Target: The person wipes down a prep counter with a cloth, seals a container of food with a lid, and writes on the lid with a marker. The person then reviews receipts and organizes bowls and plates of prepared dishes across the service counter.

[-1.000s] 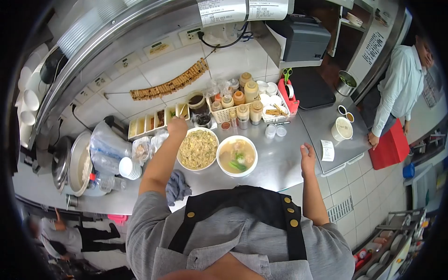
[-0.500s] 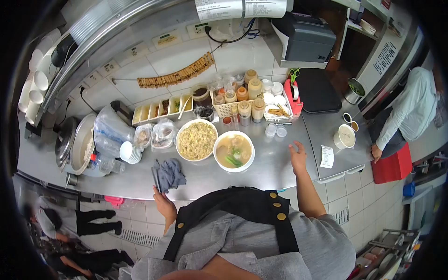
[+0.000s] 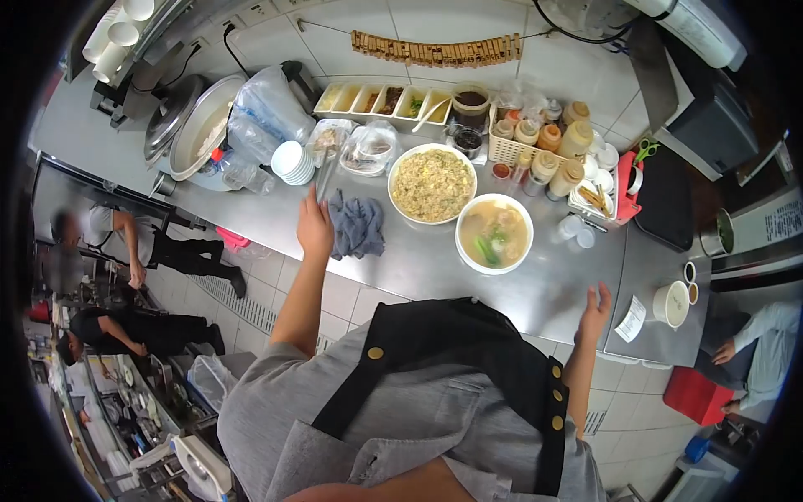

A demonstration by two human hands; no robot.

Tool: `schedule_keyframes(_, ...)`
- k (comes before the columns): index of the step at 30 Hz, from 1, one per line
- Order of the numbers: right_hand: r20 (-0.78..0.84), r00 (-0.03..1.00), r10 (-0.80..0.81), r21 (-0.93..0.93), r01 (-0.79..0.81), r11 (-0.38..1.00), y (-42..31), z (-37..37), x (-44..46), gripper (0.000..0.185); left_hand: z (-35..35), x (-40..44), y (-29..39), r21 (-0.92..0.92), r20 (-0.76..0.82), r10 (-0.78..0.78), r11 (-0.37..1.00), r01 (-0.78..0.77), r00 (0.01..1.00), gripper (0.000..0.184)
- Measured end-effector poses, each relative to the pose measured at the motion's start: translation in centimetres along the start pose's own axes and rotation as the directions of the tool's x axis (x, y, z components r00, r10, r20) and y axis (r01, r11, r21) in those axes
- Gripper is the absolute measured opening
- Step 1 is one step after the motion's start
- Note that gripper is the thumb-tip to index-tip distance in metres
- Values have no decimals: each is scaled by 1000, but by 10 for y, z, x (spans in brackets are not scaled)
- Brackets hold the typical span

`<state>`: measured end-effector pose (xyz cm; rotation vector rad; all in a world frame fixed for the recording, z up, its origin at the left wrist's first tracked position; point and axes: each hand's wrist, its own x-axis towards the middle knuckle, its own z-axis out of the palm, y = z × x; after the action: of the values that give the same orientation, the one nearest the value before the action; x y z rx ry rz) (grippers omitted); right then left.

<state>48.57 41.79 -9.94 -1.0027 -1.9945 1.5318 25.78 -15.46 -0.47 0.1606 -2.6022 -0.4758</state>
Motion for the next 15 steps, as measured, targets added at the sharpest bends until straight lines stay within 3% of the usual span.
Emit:
schedule_keyframes(2, -42, 998, 42, -2, -42, 999, 4, -11, -11, 46, 19, 66, -9, 54, -83, 82, 996, -78, 993, 41)
schedule_keyframes(4, -124, 989, 81, -21, -84, 996, 1, -22, -20, 48, 35, 130, -12, 237, -73, 88, 969, -68, 993, 34)
schedule_keyframes(7, -175, 977, 122, -5, -125, 992, -2, -33, -26, 48, 67, 208, -14, 313, -55, 100, 947, -78, 994, 28)
schedule_keyframes(9, -194, 973, 124, 4, -126, 992, 6, -40, -24, 50, 89, 250, -18, 537, 130, 93, 830, -149, 987, 27)
schedule_keyframes(10, -206, 969, 134, 10, -135, 991, 7, -41, -23, 50, 97, 267, -18, 537, 124, 90, 831, -143, 988, 27)
schedule_keyframes(12, -218, 965, 145, -18, -152, 988, 5, -41, -22, 50, 116, 292, -14, 644, 276, 106, 717, -266, 955, 27)
schedule_keyframes(15, -242, 955, 170, -52, -188, 981, -1, -37, -18, 51, 136, 317, -10, 658, 418, 160, 626, -419, 894, 26)
